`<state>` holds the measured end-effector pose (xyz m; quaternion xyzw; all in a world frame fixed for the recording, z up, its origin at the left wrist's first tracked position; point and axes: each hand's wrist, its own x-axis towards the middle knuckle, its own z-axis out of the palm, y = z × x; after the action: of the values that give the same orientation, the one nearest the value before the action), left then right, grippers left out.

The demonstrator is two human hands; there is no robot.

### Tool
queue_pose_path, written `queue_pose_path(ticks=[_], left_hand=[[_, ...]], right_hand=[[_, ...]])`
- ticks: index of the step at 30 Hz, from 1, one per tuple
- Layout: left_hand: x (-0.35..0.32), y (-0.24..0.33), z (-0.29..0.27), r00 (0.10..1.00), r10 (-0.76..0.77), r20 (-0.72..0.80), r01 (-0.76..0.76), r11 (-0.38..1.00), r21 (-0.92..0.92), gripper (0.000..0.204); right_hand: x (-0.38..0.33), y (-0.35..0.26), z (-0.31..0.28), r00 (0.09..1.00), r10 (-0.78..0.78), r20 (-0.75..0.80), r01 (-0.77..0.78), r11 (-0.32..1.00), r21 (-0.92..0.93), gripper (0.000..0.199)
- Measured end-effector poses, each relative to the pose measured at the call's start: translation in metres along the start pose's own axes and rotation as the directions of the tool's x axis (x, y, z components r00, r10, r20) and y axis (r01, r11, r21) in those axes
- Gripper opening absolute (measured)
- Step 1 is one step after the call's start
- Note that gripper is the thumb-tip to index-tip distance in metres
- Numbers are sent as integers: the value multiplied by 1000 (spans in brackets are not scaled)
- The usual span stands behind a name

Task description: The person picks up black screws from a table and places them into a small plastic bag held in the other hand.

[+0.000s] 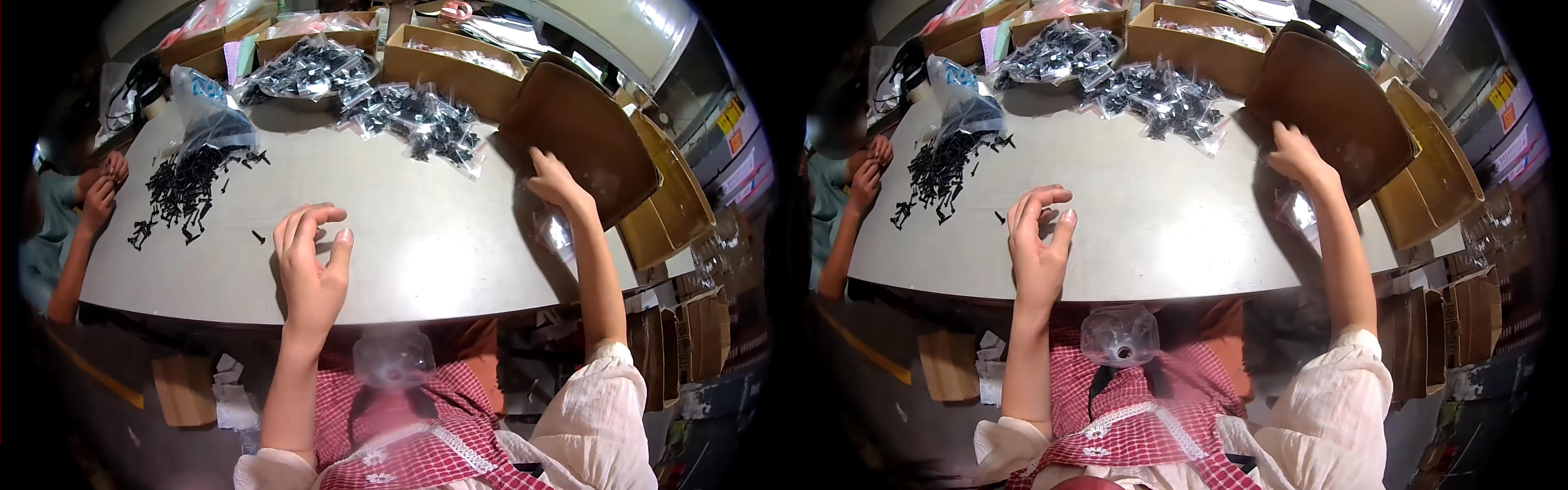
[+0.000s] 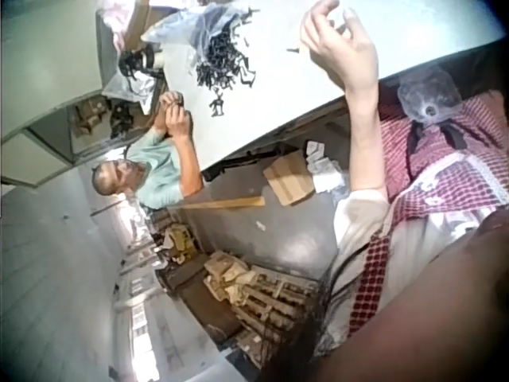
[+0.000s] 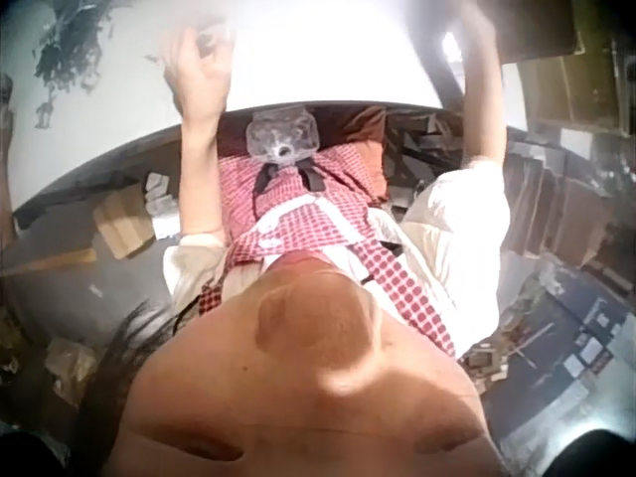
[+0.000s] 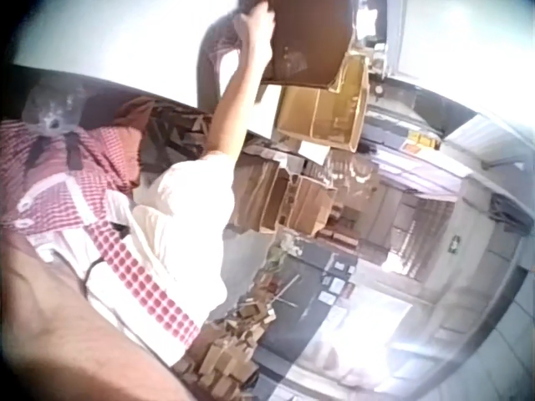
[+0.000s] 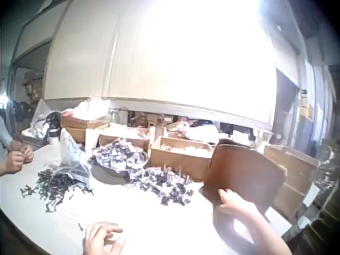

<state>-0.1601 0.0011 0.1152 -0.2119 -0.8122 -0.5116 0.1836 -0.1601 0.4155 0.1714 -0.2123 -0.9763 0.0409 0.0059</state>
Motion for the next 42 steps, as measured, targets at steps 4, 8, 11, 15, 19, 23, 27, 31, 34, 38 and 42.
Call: queue_pose_path(ticks=[4, 8, 11, 15, 19, 23, 27, 31, 34, 38, 42], left_hand=[[-3, 1, -3, 988, -111, 109, 120, 990, -78, 15], [-7, -6, 1, 991, -89, 95, 100, 988, -118, 14], [-8, -3, -3, 989, -121, 88, 132, 984, -123, 15], [-9, -2, -1, 984, -155, 88, 168, 972, -164, 18], [-5, 14, 1, 989, 53, 136, -36, 991, -126, 40], [-10, 19, 7, 961, 94, 261, -63, 990, -127, 49], [-21, 11, 9, 988, -120, 98, 152, 885, -440, 15], [-26, 18, -6, 969, -245, 34, 206, 727, -655, 9], [-27, 14, -12, 967, -254, 12, 198, 720, -665, 9], [-31, 11, -17, 967, -254, 21, 217, 780, -587, 11], [-31, 9, -18, 979, -201, 41, 201, 897, -394, 14]], right_hand=[[2, 38, 23, 979, -159, -127, 193, 921, 337, 41], [7, 38, 30, 969, -171, -179, 235, 862, 449, 26], [8, 33, 29, 965, -151, -217, 263, 618, 741, 20], [-18, -9, 16, 931, -192, -310, 356, 289, 889, 17], [-64, -82, 16, 724, -485, -490, 678, 372, 634, 18], [-109, -153, 7, 258, -810, -527, 966, 216, 142, 28], [-121, -181, 18, 445, -721, -532, 870, 206, 449, 49], [-120, -186, 28, 714, -699, 39, 192, 249, 949, 49], [-117, -186, 34, 696, -715, 66, 92, 180, 979, 18], [-112, -188, 27, 708, -704, 58, -23, 59, 998, 10], [-113, -182, 22, 683, -718, 134, -67, 122, 990, 8]])
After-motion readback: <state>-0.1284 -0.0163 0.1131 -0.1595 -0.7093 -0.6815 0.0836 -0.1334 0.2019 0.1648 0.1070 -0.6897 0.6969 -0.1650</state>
